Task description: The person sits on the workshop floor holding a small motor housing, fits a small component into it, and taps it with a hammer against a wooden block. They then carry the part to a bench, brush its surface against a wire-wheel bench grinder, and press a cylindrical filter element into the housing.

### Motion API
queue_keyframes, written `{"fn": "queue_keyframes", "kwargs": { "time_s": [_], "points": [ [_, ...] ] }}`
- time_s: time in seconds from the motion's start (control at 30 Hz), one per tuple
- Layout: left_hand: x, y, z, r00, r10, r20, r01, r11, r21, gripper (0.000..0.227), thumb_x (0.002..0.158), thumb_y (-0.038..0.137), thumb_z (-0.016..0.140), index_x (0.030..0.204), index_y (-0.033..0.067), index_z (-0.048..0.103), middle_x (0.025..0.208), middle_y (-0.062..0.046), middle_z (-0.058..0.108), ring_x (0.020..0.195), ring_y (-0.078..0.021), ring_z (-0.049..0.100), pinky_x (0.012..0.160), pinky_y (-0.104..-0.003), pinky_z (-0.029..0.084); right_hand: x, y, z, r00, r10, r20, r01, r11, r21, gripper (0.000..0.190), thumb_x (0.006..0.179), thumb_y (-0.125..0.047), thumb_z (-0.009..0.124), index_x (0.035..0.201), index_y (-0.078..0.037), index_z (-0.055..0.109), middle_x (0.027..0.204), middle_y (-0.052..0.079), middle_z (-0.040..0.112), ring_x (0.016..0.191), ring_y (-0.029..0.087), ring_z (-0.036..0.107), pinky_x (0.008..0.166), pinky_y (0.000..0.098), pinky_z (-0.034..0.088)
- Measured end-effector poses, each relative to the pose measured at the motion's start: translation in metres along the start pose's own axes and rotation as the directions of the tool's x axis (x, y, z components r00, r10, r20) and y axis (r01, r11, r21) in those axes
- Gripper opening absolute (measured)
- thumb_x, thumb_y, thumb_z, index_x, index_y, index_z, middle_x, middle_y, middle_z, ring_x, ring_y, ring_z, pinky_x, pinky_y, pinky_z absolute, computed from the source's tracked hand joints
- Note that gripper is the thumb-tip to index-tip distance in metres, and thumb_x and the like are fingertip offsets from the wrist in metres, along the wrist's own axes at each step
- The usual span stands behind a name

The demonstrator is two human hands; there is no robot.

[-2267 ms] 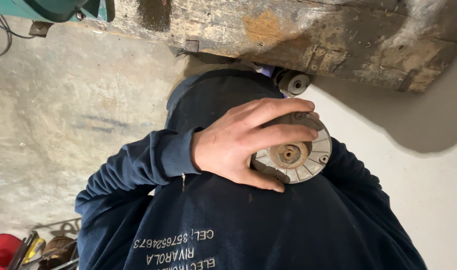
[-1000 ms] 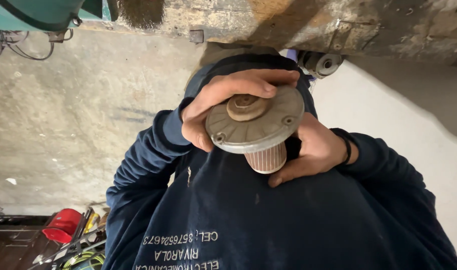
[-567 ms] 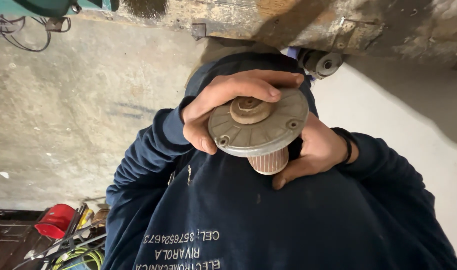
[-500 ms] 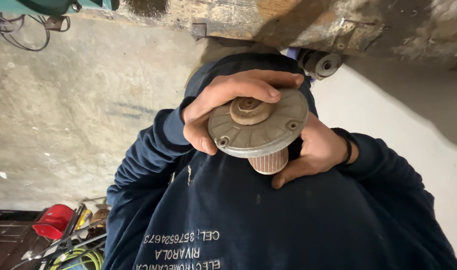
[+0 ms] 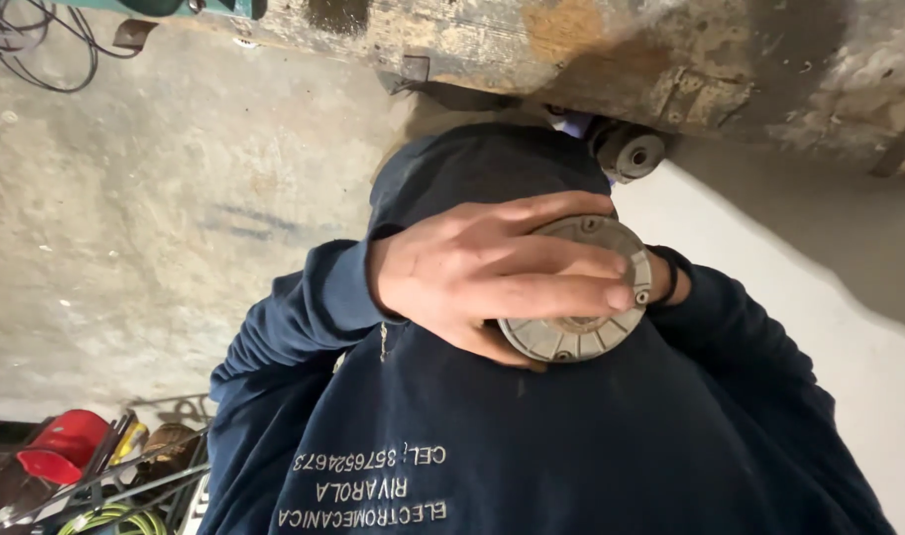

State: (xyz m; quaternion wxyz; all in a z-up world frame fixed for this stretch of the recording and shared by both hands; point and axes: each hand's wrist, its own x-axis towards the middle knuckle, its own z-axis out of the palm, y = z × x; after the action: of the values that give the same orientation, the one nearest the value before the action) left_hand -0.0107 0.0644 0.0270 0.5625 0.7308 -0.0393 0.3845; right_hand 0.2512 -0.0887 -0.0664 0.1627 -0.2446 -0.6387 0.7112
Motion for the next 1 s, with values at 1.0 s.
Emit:
{"fn": "queue_keyframes", "kwargs": {
  "time_s": [1.0],
  "points": [
    [-0.009,0.009,0.004,0.99,-0.142,0.021,0.142,0.99,0.003,0.095,0.08,0.04,0.1,0.153,0.0128,0.046,0.155,-0.011,0.051,0.15,-0.0422,0.044,0.126,-0.062,0.041,0.052,-0.075,-0.031,0.933,0.234,-0.272,-0.184,0.963,0.197,0.062,0.089,-0.043,0.073,0.142,-0.017,0.052,0.136,0.001,0.061,0.127,0.02,0.057,0.106,0.0362,0.05]
  ]
}}
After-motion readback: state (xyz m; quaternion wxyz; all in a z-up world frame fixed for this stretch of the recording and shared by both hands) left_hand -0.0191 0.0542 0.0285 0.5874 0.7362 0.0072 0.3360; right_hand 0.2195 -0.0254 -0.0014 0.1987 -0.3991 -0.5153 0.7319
